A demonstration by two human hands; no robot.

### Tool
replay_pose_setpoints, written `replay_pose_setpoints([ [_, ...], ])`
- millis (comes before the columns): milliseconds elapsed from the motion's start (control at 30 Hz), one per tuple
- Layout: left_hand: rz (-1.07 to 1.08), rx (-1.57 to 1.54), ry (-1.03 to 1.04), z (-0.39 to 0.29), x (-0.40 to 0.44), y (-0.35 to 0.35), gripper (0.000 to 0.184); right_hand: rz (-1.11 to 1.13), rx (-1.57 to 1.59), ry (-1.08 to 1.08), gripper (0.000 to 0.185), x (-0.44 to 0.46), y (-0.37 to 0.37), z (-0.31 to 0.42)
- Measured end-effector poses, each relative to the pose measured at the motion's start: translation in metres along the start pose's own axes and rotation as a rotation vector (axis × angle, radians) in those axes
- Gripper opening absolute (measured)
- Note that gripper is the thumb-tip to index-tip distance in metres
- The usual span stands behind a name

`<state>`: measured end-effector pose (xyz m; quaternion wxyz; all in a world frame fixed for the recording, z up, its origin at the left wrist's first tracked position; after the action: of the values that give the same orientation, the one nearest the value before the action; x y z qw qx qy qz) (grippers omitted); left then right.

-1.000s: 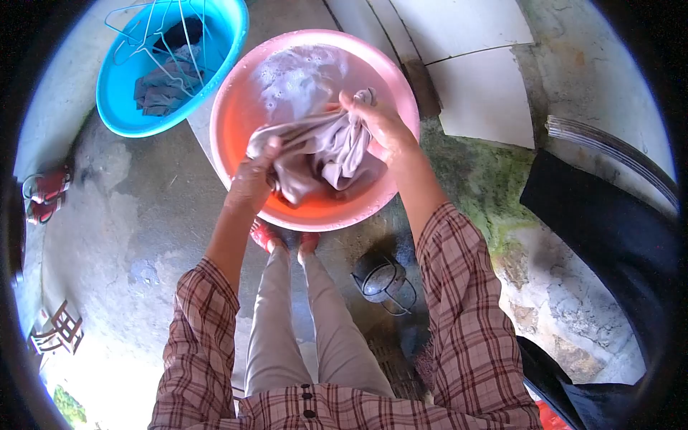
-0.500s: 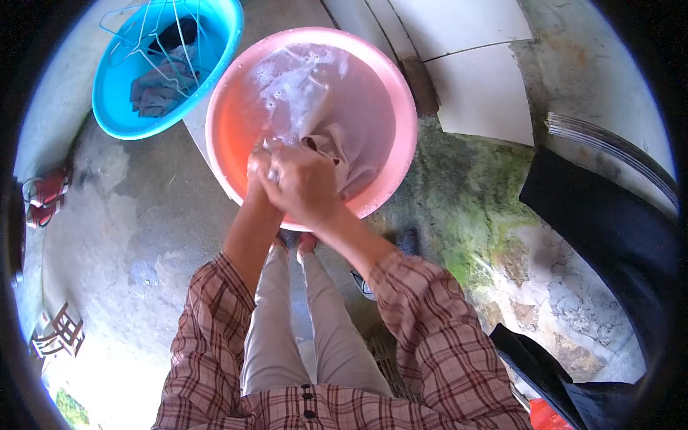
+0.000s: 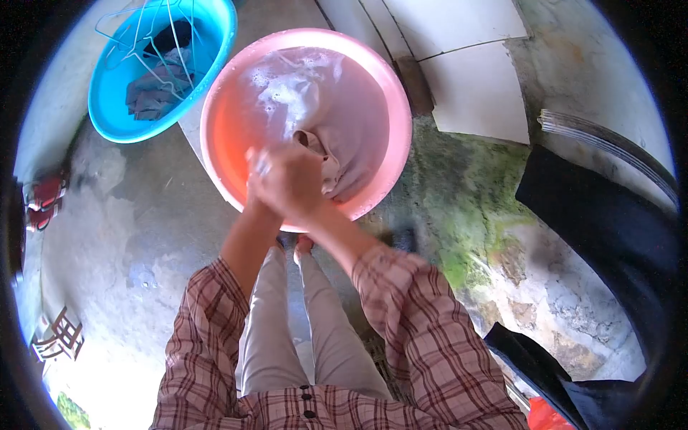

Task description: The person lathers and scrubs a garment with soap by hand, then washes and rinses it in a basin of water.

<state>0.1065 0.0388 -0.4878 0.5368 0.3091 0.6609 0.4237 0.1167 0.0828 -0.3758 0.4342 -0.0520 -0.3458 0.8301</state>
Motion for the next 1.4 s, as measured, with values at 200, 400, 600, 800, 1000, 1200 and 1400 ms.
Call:
replay_pose_setpoints([
  [200, 0.039, -0.045, -0.44, 0.002, 0.011, -0.037, 0.032, 0.067, -0.123, 0.243, 0.029, 0.014, -0.003, -0.047],
  [400, -0.31, 0.022, -0.146, -0.006, -0.003, -0.02, 0.036, 0.029, 0.024, -0.074, 0.027, -0.013, -0.005, 0.023],
  [600, -0.671, 0.583, -0.377, -0.003, -0.016, 0.038, 0.036, 0.029, -0.197, 0.269, 0.033, 0.022, -0.001, -0.054],
  [800, -0.382, 0.254, -0.201, -0.007, -0.003, 0.004, 0.037, 0.053, -0.056, 0.117, 0.033, 0.0, -0.004, 0.0],
  [1000, 0.076, -0.069, -0.067, -0.001, 0.009, -0.015, 0.036, -0.021, 0.043, -0.006, 0.025, -0.006, -0.005, 0.011],
  [1200, -0.367, 0.623, -0.424, -0.017, -0.006, 0.049, 0.027, -0.064, -0.204, -0.122, 0.033, 0.017, -0.011, -0.086],
  [1400, -0.373, 0.905, 0.011, -0.073, 0.024, 0.046, 0.014, -0.021, 0.867, 0.852, 0.032, 0.022, -0.045, -0.169],
])
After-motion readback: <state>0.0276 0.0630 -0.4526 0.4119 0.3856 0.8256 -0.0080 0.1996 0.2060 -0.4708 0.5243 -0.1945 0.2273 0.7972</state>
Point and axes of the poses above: each hand's wrist, its own x-axis towards the middle knuckle, its own y-axis out of the palm, z = x × y, the point moved 4 cm from there along x, towards the middle knuckle, and after that the axes turned 7 degrees about x, right-handed, at the moved point
